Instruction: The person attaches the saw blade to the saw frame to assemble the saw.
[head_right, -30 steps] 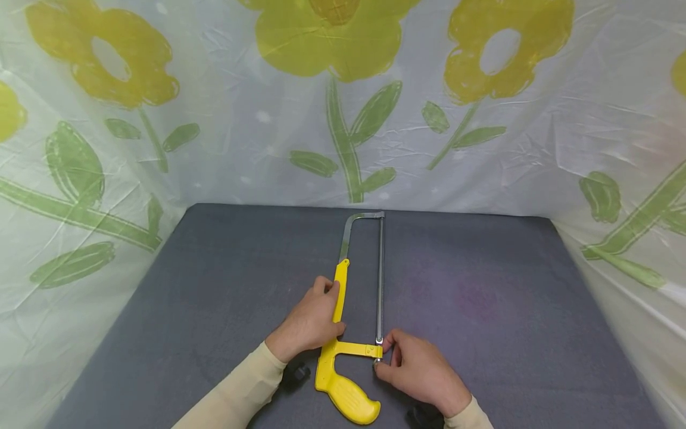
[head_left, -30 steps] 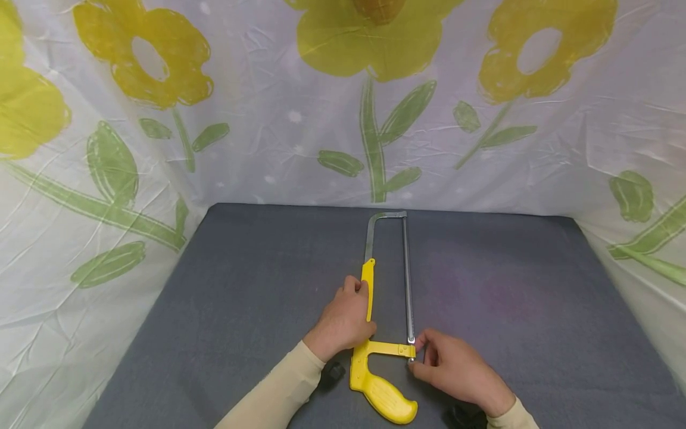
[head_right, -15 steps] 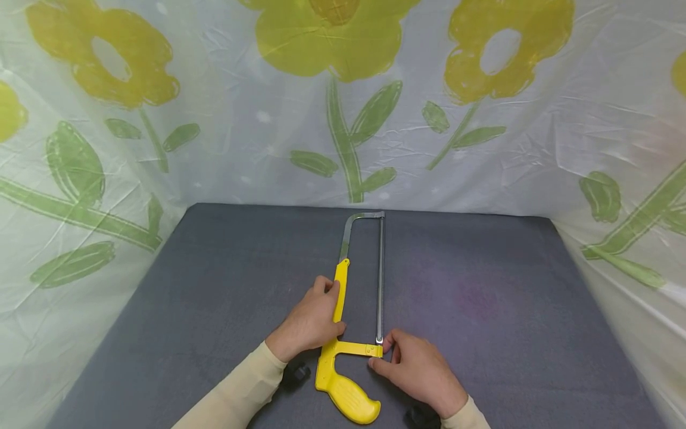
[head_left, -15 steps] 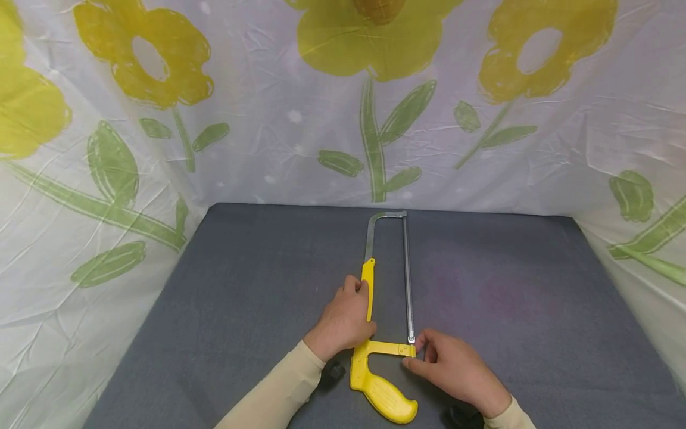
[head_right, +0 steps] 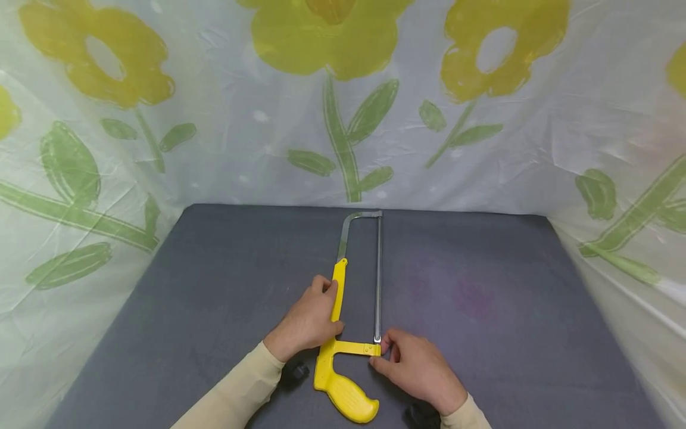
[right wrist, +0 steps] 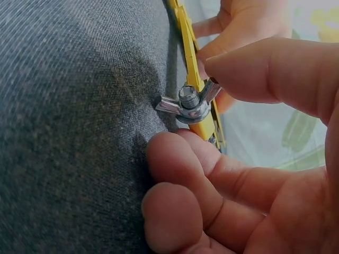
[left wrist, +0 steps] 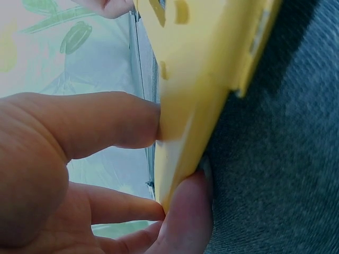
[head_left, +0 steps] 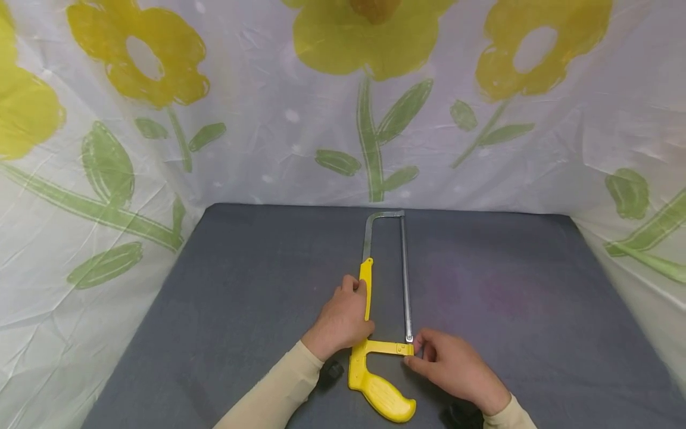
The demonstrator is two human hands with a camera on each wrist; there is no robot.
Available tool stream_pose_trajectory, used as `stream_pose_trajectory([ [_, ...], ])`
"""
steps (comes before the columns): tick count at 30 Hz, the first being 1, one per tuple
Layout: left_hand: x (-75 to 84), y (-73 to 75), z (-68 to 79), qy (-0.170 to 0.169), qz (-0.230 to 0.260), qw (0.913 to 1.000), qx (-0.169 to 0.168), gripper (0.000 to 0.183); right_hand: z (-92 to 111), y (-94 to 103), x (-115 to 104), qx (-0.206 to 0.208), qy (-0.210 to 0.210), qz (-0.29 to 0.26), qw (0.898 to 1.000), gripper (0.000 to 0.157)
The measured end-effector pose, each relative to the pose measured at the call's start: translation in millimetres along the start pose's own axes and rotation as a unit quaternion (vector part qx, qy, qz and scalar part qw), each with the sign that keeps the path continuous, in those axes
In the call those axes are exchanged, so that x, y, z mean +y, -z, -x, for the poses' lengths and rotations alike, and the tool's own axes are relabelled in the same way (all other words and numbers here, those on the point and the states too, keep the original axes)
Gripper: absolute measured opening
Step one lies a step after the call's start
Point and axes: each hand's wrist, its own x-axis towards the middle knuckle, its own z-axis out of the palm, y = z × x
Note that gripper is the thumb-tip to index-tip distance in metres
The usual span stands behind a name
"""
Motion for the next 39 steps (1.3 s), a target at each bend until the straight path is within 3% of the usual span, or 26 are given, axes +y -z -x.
stream_pose_trajectory([
  [31,0.4,-0.9,0.1,0.009,0.004,0.9999,0.001,0.084,1.1,3.2,4.8,-0.01,0.045,-0.01,0.999,0.013],
  [39,0.3,-0.6,0.0,0.008,-0.001,1.0,0.005,0.083,0.3,2.8,3.4,-0.011,0.032,-0.005,0.999,0.013],
])
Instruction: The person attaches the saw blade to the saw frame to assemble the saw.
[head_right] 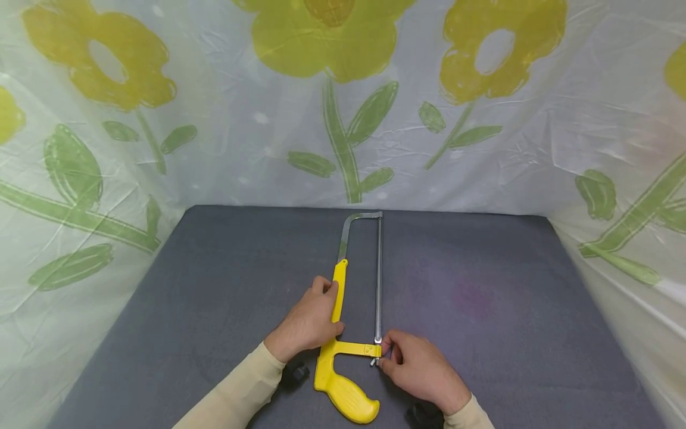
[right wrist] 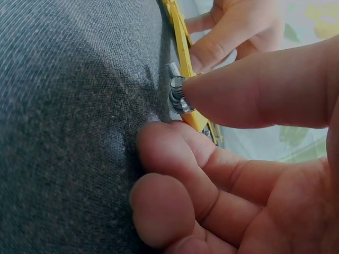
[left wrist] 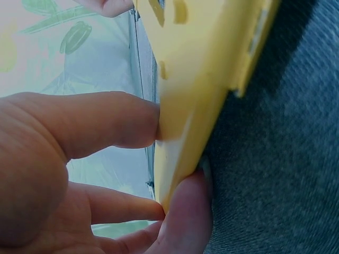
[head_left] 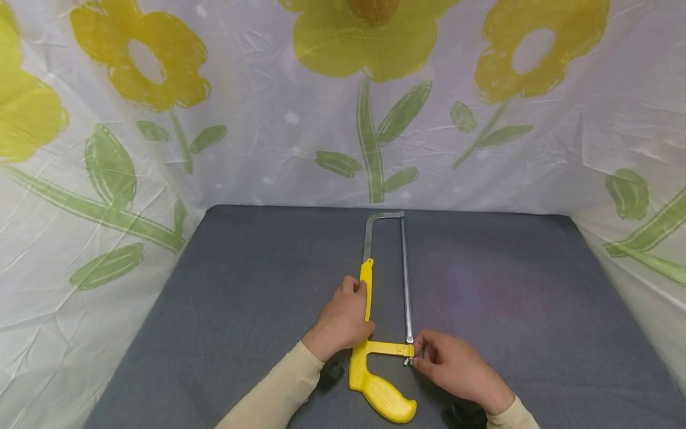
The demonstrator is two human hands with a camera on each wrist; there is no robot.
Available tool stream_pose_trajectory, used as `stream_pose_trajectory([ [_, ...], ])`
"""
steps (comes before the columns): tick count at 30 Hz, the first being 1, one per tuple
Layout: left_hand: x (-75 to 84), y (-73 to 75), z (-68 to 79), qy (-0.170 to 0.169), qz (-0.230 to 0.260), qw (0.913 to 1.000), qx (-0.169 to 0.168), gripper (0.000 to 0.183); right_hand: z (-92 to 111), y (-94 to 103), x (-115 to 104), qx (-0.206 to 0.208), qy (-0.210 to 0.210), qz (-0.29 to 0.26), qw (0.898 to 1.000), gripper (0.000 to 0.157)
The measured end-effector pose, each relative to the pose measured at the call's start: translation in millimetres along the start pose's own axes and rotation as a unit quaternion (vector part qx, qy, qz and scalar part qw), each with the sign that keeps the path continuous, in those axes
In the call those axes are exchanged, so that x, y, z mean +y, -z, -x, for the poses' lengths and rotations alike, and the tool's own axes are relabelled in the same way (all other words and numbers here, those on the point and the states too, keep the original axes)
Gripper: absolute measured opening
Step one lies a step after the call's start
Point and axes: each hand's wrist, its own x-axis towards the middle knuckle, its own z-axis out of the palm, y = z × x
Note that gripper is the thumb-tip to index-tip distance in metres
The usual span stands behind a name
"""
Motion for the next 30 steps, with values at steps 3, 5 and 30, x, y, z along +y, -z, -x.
stream_pose_trajectory([
  [3,0.1,-0.1,0.1,0.002,0.001,1.0,0.0,0.082,-0.5,-0.3,-0.1,-0.004,-0.007,0.0,1.0,0.013],
  [5,0.5,0.1,0.0,0.002,0.0,1.0,-0.001,0.083,-0.3,-0.1,-0.2,-0.003,-0.005,-0.002,1.0,0.013],
  [30,-1.5,-0.3,0.4,-0.013,0.004,0.9999,0.006,0.083,-0.4,-2.7,-3.1,0.01,-0.022,0.006,1.0,0.016],
])
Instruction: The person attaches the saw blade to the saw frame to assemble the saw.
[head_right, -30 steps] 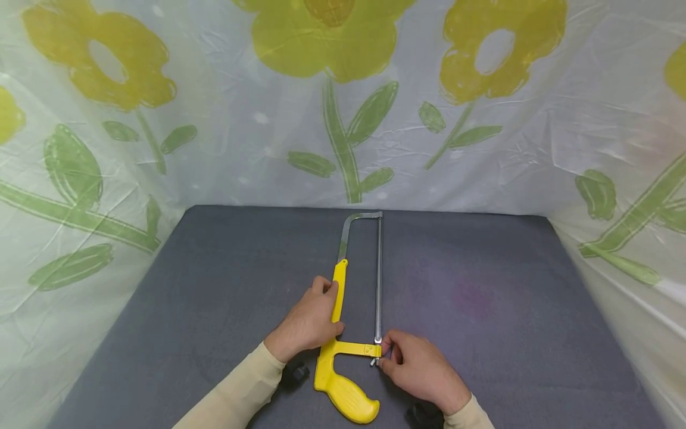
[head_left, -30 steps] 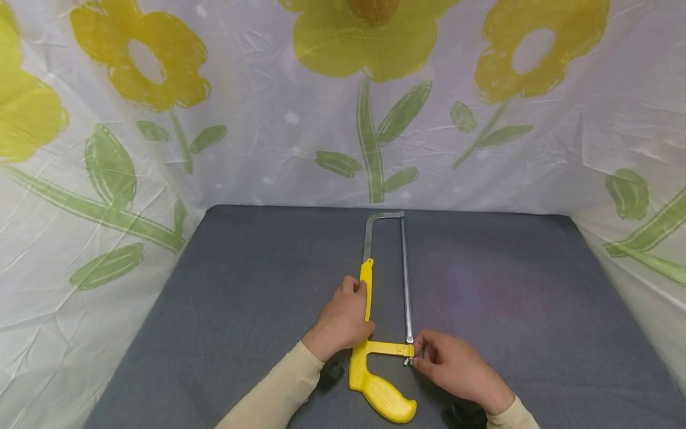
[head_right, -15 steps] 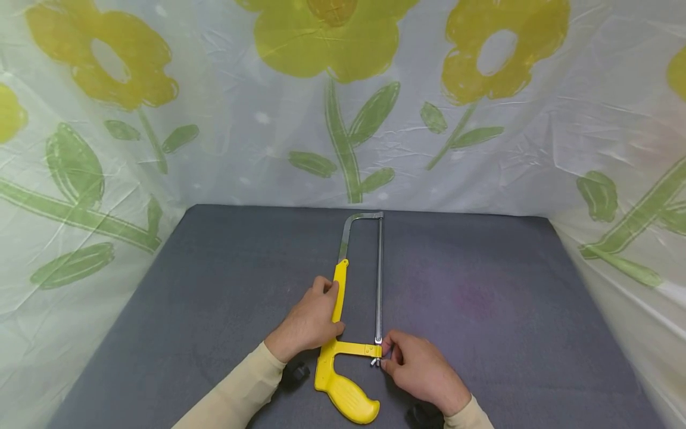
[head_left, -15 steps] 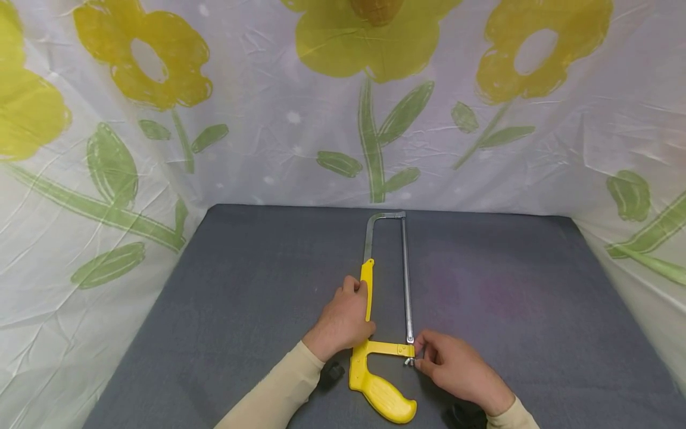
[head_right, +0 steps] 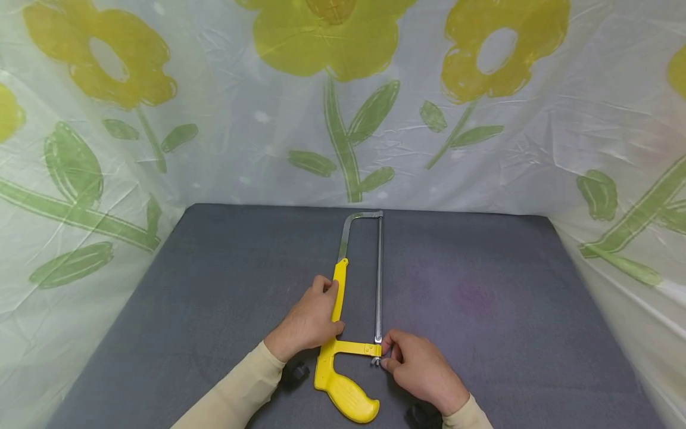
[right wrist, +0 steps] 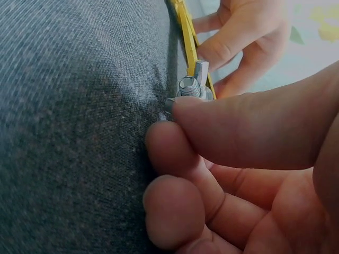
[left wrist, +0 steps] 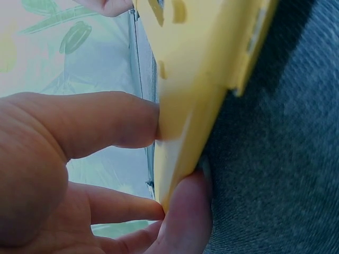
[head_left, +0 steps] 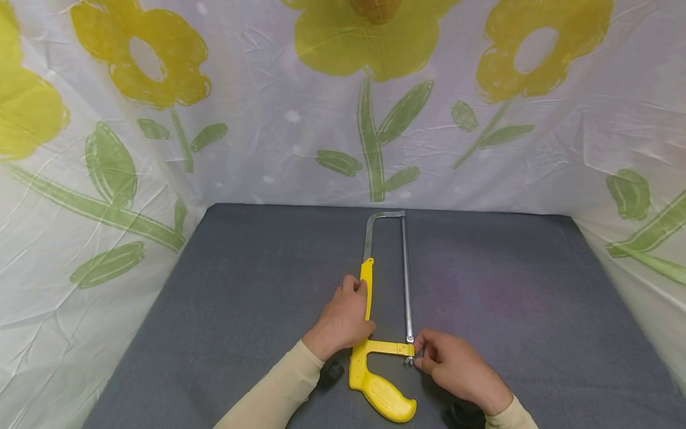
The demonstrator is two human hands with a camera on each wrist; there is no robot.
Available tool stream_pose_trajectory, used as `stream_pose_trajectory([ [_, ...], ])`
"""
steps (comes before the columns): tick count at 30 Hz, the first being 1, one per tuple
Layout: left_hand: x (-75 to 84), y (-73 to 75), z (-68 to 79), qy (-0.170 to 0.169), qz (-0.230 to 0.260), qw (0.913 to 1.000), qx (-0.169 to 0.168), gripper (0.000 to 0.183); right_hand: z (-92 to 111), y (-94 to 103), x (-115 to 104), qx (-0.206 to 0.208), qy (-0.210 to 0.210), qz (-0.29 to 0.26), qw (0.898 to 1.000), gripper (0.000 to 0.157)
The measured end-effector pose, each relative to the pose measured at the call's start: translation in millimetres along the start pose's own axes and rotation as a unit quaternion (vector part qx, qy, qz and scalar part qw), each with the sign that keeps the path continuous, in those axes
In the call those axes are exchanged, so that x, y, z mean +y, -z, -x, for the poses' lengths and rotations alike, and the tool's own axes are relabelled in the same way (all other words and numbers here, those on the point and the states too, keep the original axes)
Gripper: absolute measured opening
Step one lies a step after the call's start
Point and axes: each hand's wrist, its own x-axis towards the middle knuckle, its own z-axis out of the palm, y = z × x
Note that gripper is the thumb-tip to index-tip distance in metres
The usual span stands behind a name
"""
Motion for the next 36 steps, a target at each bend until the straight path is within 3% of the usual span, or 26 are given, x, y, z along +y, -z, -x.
stream_pose_trajectory([
  [6,0.2,-0.3,-0.6,0.003,-0.001,1.0,0.0,0.083,-1.6,-1.5,-1.0,0.004,-0.017,0.0,1.0,0.018],
  [17,0.0,-0.6,-0.7,0.008,-0.003,0.9999,-0.007,0.082,0.6,0.0,0.6,0.012,0.015,0.007,1.0,0.015],
  [22,1.1,0.6,-0.4,0.01,-0.003,0.9999,-0.009,0.083,-0.6,0.3,-3.1,0.005,-0.03,-0.01,0.999,0.006],
  [27,2.0,0.4,0.0,0.013,-0.007,0.9999,-0.008,0.084,-1.0,-0.8,-6.7,-0.002,-0.068,-0.024,0.997,0.038],
  [36,1.3,-0.2,-1.1,0.018,-0.01,0.9997,-0.011,0.084,-0.5,-1.8,-5.2,0.007,-0.046,-0.009,0.999,0.03],
])
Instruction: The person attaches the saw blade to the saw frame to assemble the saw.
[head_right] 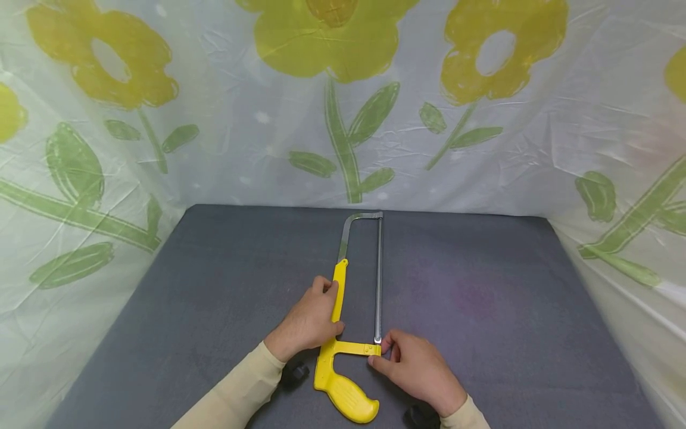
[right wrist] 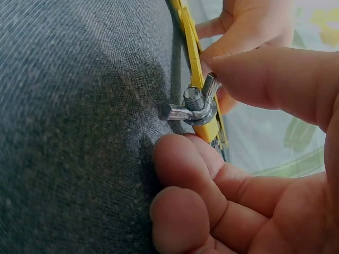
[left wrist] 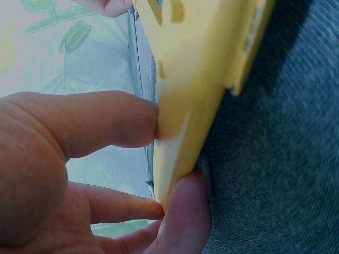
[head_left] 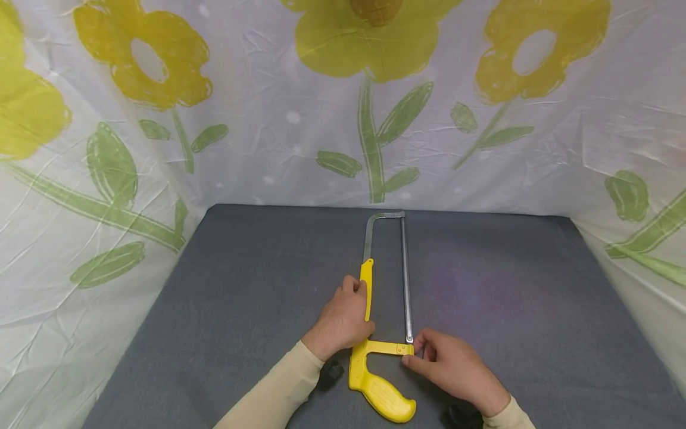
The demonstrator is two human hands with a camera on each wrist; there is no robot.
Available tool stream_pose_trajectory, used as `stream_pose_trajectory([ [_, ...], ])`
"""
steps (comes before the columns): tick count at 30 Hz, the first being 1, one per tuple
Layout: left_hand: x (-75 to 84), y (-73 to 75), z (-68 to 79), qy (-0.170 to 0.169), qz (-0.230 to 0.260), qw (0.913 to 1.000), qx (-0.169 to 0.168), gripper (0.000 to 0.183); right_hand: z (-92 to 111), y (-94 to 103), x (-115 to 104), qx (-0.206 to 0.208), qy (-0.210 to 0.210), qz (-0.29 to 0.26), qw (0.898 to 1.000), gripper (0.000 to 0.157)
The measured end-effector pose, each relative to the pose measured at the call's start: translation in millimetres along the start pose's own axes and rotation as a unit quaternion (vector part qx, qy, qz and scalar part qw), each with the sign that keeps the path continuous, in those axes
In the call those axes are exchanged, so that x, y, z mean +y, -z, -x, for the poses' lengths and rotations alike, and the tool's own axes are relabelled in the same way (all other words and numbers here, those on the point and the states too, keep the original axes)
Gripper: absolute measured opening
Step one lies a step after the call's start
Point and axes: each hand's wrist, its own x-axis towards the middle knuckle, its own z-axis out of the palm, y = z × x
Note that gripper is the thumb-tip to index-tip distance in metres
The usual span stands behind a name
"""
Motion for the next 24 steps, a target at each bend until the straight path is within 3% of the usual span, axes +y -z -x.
stream_pose_trajectory([
  [24,-1.3,0.0,0.2,-0.007,0.009,0.9999,-0.001,0.083,0.9,3.5,5.7,-0.013,0.049,-0.02,0.999,0.018],
])
